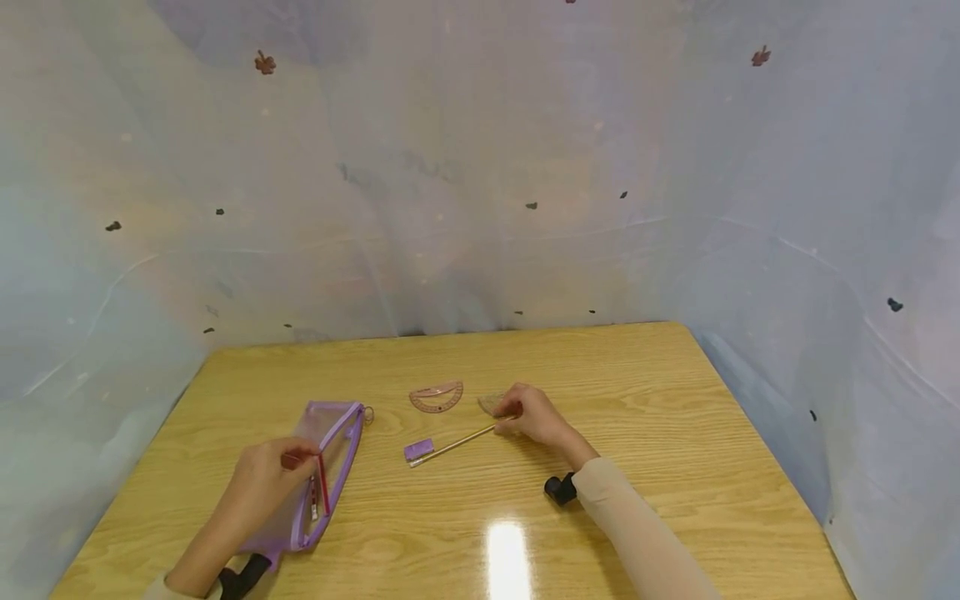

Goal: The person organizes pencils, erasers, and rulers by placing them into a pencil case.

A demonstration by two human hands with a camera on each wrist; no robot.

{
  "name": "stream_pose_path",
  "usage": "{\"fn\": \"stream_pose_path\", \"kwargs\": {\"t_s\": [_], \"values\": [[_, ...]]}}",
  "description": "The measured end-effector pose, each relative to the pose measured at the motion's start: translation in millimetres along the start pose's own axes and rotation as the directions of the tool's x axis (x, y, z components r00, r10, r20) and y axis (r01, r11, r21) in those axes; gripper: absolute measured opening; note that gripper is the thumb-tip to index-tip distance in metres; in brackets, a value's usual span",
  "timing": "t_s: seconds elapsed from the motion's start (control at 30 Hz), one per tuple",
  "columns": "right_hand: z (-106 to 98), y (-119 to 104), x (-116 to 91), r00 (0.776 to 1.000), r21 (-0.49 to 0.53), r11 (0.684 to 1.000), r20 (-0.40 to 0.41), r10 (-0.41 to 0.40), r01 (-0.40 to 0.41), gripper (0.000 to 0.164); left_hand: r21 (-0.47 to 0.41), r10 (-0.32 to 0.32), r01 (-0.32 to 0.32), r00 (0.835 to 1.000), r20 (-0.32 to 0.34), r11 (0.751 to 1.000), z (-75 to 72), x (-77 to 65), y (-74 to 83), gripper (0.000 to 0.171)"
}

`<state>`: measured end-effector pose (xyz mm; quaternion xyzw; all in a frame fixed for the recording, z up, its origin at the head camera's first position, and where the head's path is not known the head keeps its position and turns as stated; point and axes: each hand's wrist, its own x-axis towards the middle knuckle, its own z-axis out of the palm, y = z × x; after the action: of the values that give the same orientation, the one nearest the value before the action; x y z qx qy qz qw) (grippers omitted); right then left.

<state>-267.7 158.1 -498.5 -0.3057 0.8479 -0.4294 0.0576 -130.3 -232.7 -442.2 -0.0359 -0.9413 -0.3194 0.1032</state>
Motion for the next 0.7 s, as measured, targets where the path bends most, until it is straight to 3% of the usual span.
{"fn": "stream_pose_path", "kwargs": {"t_s": [0.37, 0.7], "values": [[0.1, -1.0, 0.8, 0.999, -0.040, 0.999, 0.043, -0.018, 0.020, 0.015, -0.002, 0.026, -0.026, 1.000, -0.008, 1.000, -0.4, 0.0, 0.8, 0.008], [0.5, -5.5, -0.3, 0.997, -0.061, 0.998, 0.080, -0.013, 0.017, 0.008, 0.003, 0.009, -0.009, 1.000, -0.006, 1.000, 0.8, 0.5, -0.7, 0.008]]}}
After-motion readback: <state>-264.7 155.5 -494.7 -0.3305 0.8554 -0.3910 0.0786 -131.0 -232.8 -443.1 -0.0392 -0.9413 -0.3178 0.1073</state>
